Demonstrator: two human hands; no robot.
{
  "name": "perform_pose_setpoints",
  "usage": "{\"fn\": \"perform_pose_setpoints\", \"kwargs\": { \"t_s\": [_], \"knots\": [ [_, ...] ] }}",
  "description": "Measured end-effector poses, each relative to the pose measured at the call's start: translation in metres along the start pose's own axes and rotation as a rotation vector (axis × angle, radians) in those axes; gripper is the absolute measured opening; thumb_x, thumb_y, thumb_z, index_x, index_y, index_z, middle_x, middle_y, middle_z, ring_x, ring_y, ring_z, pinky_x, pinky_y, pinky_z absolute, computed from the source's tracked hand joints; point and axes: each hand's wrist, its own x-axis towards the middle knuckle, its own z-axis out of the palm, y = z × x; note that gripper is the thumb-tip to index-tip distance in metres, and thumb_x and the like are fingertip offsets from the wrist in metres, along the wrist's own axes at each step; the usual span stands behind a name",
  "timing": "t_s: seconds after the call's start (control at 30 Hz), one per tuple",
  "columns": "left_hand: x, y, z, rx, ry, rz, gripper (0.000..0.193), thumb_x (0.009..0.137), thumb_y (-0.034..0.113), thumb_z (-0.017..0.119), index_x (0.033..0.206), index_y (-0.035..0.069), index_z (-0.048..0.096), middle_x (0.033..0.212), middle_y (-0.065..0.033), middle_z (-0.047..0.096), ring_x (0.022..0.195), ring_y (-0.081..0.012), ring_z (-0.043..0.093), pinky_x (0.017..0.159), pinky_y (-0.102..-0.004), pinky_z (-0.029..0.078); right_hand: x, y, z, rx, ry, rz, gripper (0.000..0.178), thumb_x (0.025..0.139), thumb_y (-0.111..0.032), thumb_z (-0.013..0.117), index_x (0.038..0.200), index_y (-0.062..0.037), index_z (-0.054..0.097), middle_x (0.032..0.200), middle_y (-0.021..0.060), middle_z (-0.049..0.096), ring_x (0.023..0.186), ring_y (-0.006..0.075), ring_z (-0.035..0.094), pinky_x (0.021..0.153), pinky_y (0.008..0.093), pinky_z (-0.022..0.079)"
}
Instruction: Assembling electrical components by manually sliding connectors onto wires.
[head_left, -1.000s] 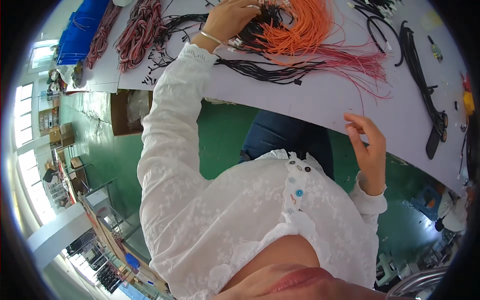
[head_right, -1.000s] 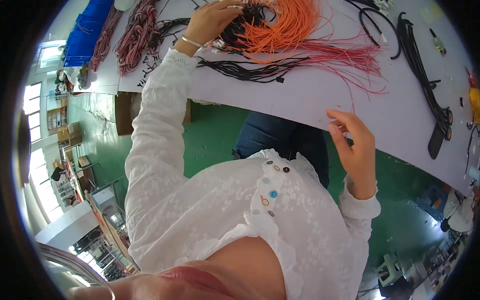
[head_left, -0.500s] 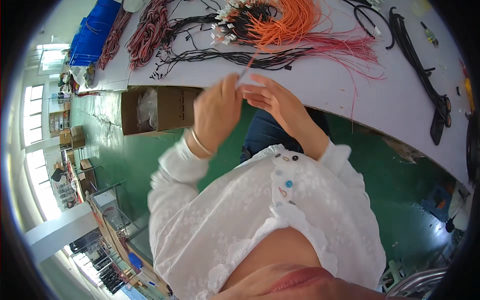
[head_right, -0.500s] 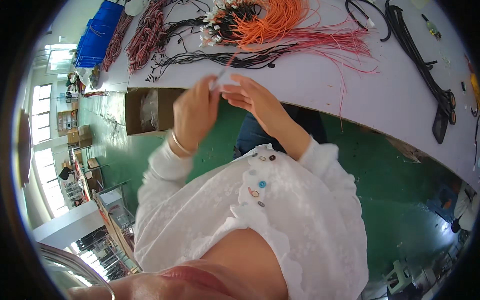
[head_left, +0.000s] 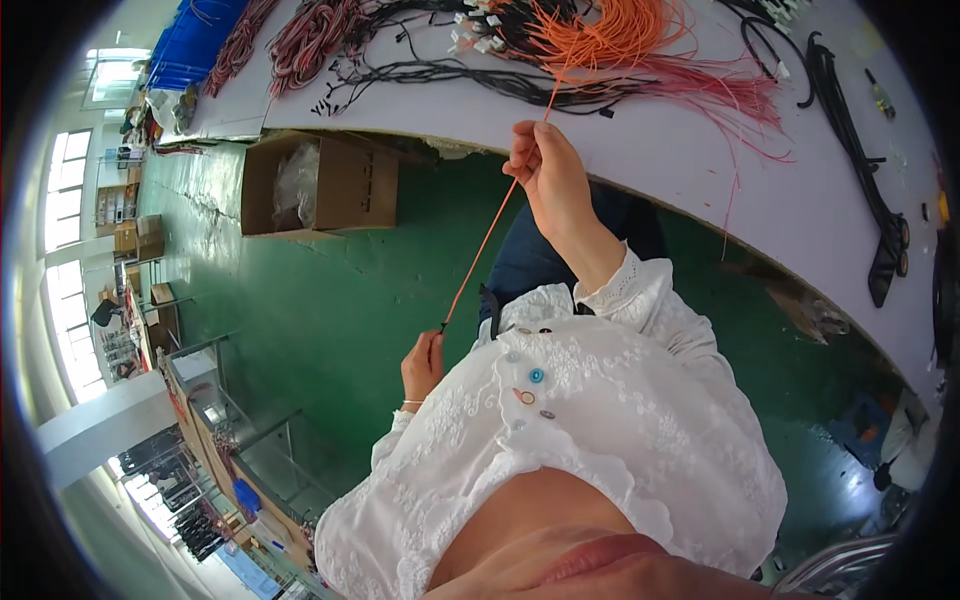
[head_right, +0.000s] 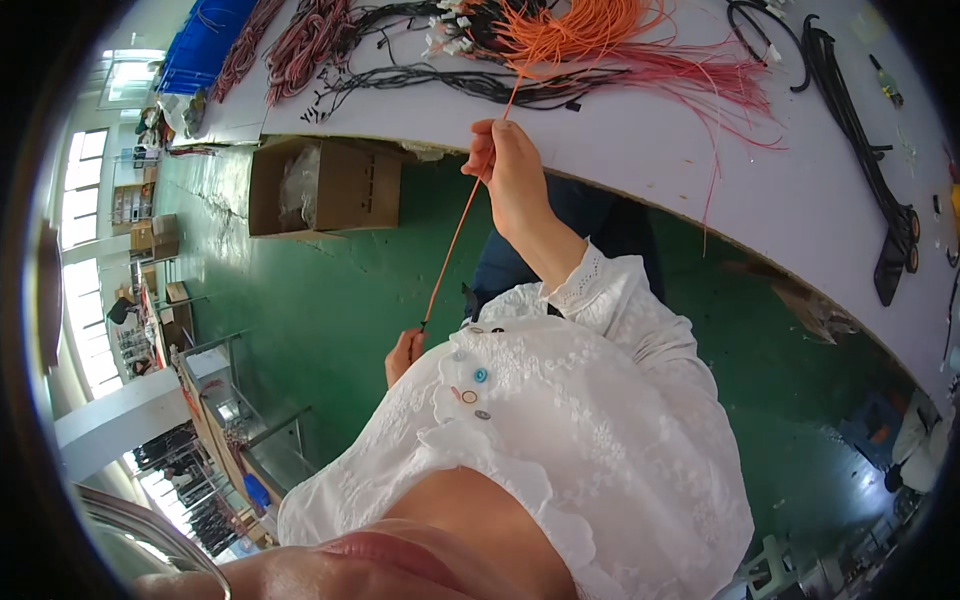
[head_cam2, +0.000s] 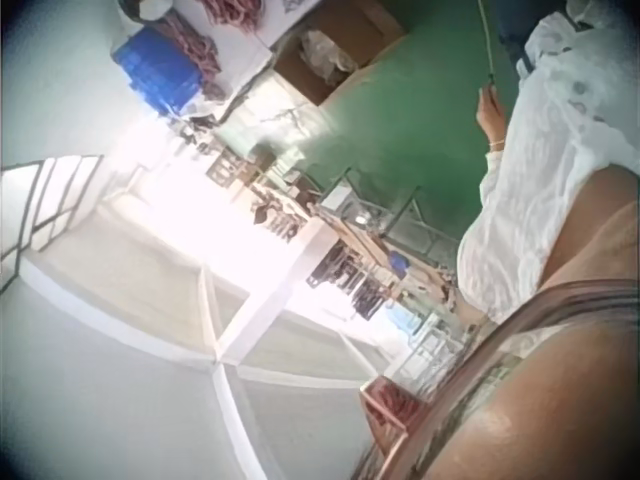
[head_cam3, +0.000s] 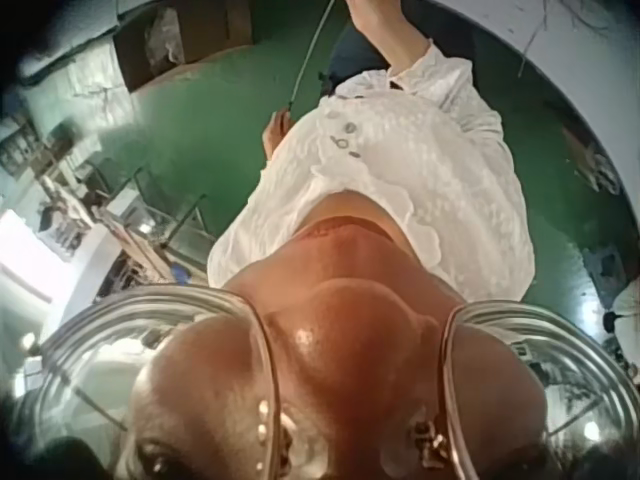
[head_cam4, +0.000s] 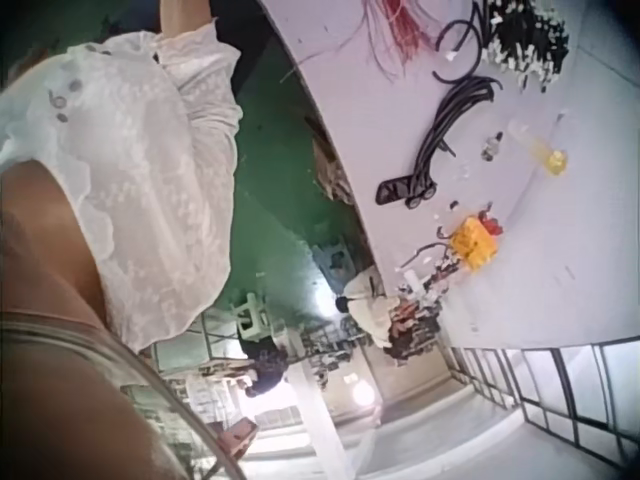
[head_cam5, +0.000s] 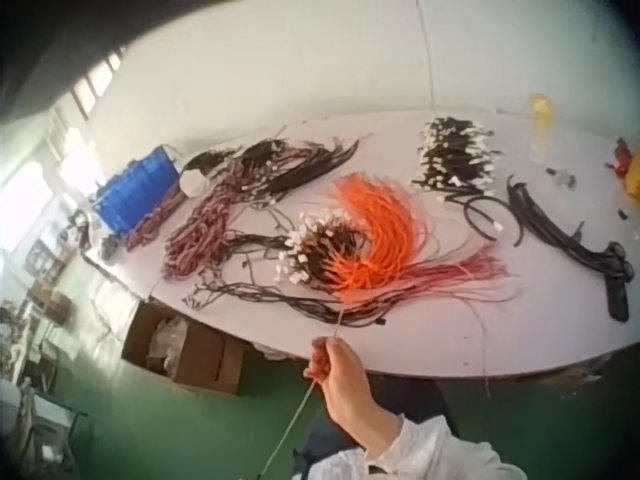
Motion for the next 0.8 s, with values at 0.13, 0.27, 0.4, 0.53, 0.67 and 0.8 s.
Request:
{"fn": "perform_pose_setpoints", "kwargs": {
  "t_s": [0.13,0.27,0.4,0.53,0.67,0.8],
  "knots": [
    [-0.035,-0.063,0.034,0.025,-0.032,-0.076,0.012,0.102,0.02,0.063,0.105,0.009,0.068,0.083,-0.0141,0.072,0.072,-0.0352,0.07,0.061,-0.0416,0.053,-0.006,-0.004,-0.002,-0.048,0.009,-0.057,0.03,0.11,-0.024,0.048,0.115,0.0001,0.065,0.085,0.0001,0.06,0.078,0.0104,0.058,0.074,0.0306,0.053],
    [-0.036,-0.063,0.036,0.01,-0.102,-0.088,0.013,0.101,0.023,0.064,0.104,0.011,0.069,0.081,-0.0142,0.072,0.072,-0.0352,0.071,0.062,-0.0419,0.053,-0.011,-0.01,-0.004,-0.053,0.046,-0.01,0.03,0.11,-0.023,0.047,0.121,0.0013,0.062,0.081,-0.0002,0.058,0.073,0.0105,0.055,0.072,0.0299,0.051],
    [-0.046,-0.079,0.047,0.054,-0.141,-0.082,0.012,0.101,0.023,0.064,0.104,0.012,0.069,0.079,-0.0145,0.071,0.07,-0.0354,0.07,0.061,-0.0422,0.053,-0.015,-0.014,-0.001,-0.022,0.075,-0.008,0.025,0.109,-0.021,0.048,0.119,-0.0018,0.061,0.072,-0.0011,0.053,0.061,0.0086,0.046,0.061,0.0267,0.042],
    [-0.029,-0.055,0.035,-0.075,-0.095,-0.126,0.012,0.101,0.02,0.064,0.102,0.009,0.069,0.075,-0.0146,0.07,0.066,-0.0354,0.069,0.059,-0.0425,0.052,-0.016,-0.026,-0.006,-0.04,0.073,-0.018,0.019,0.108,-0.02,0.05,0.112,-0.0042,0.06,0.066,-0.003,0.047,0.054,0.0066,0.038,0.053,0.0251,0.031],
    [0.012,0.02,0.005,-0.061,0.022,0.001,0.01,0.101,0.016,0.063,0.103,0.008,0.068,0.078,-0.0143,0.069,0.067,-0.0342,0.068,0.059,-0.0418,0.052,-0.013,-0.039,-0.002,0.068,0.068,0.138,0.017,0.107,-0.021,0.053,0.107,-0.0046,0.059,0.062,-0.005,0.043,0.051,0.0057,0.033,0.05,0.0247,0.026],
    [0.01,-0.026,0.026,0.117,-0.006,0.069,0.009,0.1,0.017,0.062,0.104,0.01,0.066,0.078,-0.0128,0.069,0.07,-0.0339,0.068,0.06,-0.0435,0.052,-0.026,-0.038,0.002,-0.016,-0.073,0.145,0.021,0.107,-0.024,0.055,0.107,-0.0043,0.061,0.068,-0.0035,0.049,0.055,0.0057,0.039,0.051,0.0244,0.03]
  ]
}}
